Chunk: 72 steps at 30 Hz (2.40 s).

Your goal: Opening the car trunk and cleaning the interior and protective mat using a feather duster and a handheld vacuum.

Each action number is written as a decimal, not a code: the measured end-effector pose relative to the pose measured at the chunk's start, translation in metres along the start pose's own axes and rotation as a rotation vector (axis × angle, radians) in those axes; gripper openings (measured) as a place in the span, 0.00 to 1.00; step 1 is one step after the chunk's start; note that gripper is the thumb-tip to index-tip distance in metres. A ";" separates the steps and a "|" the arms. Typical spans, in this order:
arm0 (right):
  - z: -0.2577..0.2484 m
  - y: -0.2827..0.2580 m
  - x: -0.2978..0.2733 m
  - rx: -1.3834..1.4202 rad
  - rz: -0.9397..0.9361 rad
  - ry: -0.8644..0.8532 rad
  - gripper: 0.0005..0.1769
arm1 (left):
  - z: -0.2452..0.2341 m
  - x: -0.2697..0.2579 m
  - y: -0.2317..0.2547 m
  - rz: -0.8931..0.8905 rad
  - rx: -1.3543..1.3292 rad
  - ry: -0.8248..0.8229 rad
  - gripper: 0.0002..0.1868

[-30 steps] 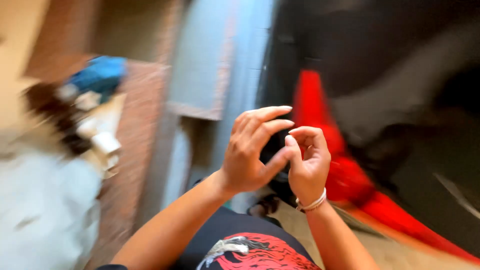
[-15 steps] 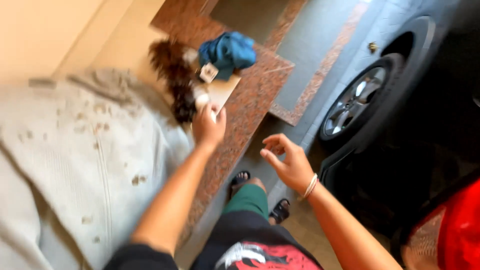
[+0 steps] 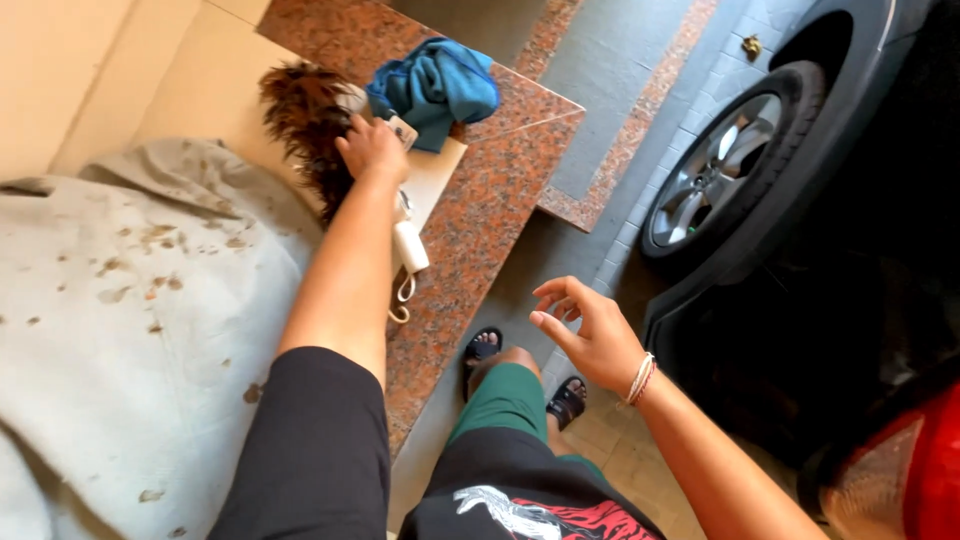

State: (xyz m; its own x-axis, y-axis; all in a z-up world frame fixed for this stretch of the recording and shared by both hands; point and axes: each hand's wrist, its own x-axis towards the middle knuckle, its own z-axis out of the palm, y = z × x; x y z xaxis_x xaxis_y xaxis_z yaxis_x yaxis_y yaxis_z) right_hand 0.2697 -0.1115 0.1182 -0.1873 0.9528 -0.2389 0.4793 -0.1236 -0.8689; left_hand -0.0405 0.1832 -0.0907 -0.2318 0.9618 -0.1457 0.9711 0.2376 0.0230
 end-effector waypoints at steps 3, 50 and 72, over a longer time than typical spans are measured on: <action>-0.006 0.004 -0.003 -0.001 0.065 0.009 0.19 | -0.041 -0.015 0.012 -0.041 0.001 -0.136 0.28; -0.047 0.034 -0.141 0.065 -0.148 0.515 0.31 | -0.138 -0.416 0.165 0.428 -1.724 -0.790 0.23; -0.072 0.110 -0.227 1.049 -0.016 0.599 0.04 | -0.192 -0.492 0.208 0.870 -1.050 -0.673 0.13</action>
State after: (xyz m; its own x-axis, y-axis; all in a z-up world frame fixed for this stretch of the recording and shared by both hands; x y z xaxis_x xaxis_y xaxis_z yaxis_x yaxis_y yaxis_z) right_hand 0.4265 -0.3210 0.1083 0.3738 0.8992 -0.2275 -0.5005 -0.0109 -0.8656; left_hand 0.2645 -0.2144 0.1757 0.7243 0.6790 -0.1194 0.2416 -0.0877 0.9664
